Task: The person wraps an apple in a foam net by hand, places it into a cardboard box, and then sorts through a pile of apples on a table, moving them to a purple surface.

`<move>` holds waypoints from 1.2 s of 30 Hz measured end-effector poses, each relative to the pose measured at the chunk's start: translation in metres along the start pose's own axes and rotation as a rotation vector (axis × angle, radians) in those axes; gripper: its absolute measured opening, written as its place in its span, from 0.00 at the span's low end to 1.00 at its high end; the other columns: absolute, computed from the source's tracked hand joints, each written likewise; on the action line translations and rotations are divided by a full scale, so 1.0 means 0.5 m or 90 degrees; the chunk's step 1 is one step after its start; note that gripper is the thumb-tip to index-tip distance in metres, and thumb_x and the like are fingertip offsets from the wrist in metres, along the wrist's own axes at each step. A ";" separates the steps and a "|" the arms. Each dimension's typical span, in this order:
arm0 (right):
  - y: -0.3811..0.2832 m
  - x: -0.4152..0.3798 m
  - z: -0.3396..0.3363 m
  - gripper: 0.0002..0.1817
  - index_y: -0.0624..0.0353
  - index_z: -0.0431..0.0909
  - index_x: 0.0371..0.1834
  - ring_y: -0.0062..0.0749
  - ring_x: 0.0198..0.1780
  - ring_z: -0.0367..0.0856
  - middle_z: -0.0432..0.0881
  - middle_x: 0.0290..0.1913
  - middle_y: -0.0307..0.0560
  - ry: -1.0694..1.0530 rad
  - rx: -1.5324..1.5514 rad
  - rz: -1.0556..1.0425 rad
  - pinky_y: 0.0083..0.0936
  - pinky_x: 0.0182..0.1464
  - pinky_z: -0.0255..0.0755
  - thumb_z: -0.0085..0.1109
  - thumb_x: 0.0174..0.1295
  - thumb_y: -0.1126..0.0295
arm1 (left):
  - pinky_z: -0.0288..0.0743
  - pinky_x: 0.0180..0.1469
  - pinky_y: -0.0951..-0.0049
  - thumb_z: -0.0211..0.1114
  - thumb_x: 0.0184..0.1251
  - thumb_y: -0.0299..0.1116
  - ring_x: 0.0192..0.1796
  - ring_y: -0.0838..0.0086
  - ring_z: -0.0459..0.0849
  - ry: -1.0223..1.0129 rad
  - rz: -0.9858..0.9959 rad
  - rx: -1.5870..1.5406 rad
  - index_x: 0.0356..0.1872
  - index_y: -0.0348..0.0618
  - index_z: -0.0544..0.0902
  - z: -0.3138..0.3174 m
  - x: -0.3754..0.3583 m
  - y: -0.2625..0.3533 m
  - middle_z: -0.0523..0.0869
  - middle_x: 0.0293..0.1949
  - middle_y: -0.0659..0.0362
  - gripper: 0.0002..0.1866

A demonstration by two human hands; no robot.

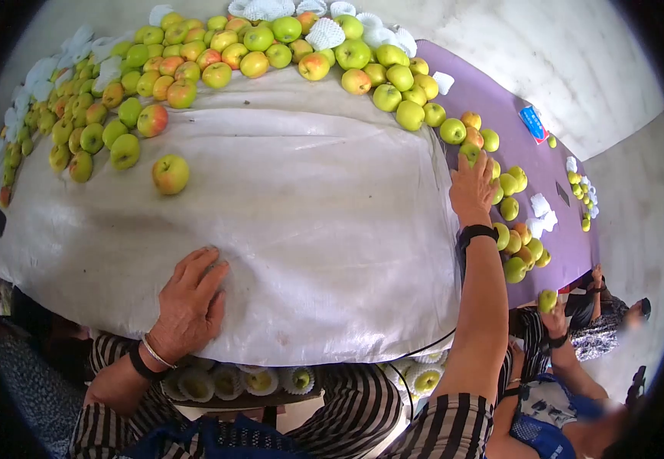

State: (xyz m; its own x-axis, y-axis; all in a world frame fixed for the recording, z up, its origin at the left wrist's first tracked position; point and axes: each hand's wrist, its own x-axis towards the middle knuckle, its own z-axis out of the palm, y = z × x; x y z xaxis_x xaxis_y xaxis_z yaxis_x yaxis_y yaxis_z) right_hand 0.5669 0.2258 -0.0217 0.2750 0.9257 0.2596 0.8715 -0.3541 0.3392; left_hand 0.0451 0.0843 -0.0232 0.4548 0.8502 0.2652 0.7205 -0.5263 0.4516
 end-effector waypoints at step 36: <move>-0.879 0.258 -0.322 0.45 0.56 0.71 0.76 0.53 0.80 0.60 0.68 0.77 0.55 -0.039 0.292 -0.372 0.61 0.73 0.63 0.60 0.64 0.35 | 0.67 0.74 0.47 0.63 0.57 0.33 0.71 0.45 0.73 -0.025 0.041 -0.008 0.60 0.29 0.78 0.007 -0.011 -0.023 0.77 0.64 0.38 0.28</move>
State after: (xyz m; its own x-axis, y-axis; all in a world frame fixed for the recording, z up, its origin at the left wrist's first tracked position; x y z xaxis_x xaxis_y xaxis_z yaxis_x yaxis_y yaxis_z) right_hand 0.1541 0.4795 0.0083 -0.2745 0.9567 0.0971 0.9610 0.2765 -0.0077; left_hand 0.0359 0.0856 -0.0329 0.5198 0.8136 0.2605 0.6830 -0.5790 0.4453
